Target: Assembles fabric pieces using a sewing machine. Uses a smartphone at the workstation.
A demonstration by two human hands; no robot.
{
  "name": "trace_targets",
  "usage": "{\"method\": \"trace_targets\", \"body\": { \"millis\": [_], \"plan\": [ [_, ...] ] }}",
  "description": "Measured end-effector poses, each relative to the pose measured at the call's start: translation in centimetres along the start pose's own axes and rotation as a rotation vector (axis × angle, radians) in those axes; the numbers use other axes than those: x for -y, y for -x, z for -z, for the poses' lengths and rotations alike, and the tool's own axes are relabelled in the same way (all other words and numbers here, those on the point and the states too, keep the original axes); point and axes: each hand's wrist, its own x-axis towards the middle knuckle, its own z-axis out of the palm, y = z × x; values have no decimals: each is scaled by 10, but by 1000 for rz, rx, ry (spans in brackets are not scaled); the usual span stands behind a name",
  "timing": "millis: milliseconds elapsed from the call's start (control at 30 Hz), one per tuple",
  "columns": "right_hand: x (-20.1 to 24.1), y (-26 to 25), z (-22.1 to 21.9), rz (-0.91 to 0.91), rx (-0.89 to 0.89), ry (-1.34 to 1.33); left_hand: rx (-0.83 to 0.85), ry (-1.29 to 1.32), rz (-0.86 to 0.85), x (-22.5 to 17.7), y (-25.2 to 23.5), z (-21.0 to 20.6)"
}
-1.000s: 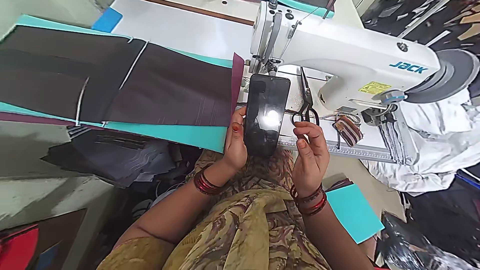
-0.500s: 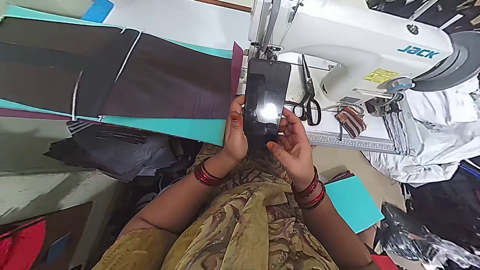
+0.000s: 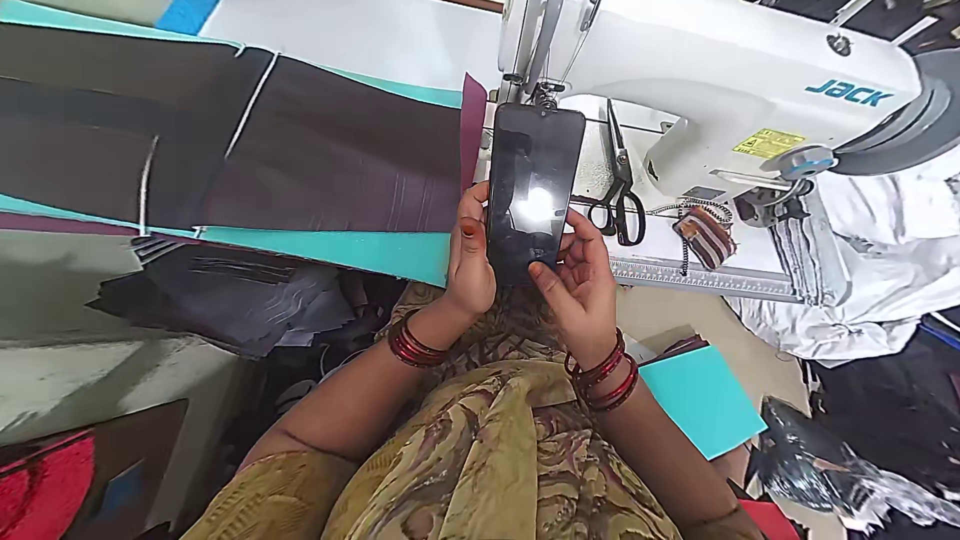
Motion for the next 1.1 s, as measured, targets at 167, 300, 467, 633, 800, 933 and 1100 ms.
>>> {"method": "trace_targets", "body": {
  "millis": [167,300,467,633,800,933,1100],
  "plan": [
    [-1,2,4,45,19,-18,10,2,29,0,1,1],
    [-2,2,5,100,16,21,16,44,51,3,2,3],
    [-4,1,7,108,15,31,50,7,49,6,5,5],
    [-6,2,7,87,0,55,64,-67,31,9,8,5],
    [-6,2,7,81,-6,90,70,-136,28,9,8,6],
    [-8,2,8,89,31,34,83,-103,37,5,4,6],
    [-11,2,14,92,27,-49,68,-3,56,3,2,5]
  ]
}}
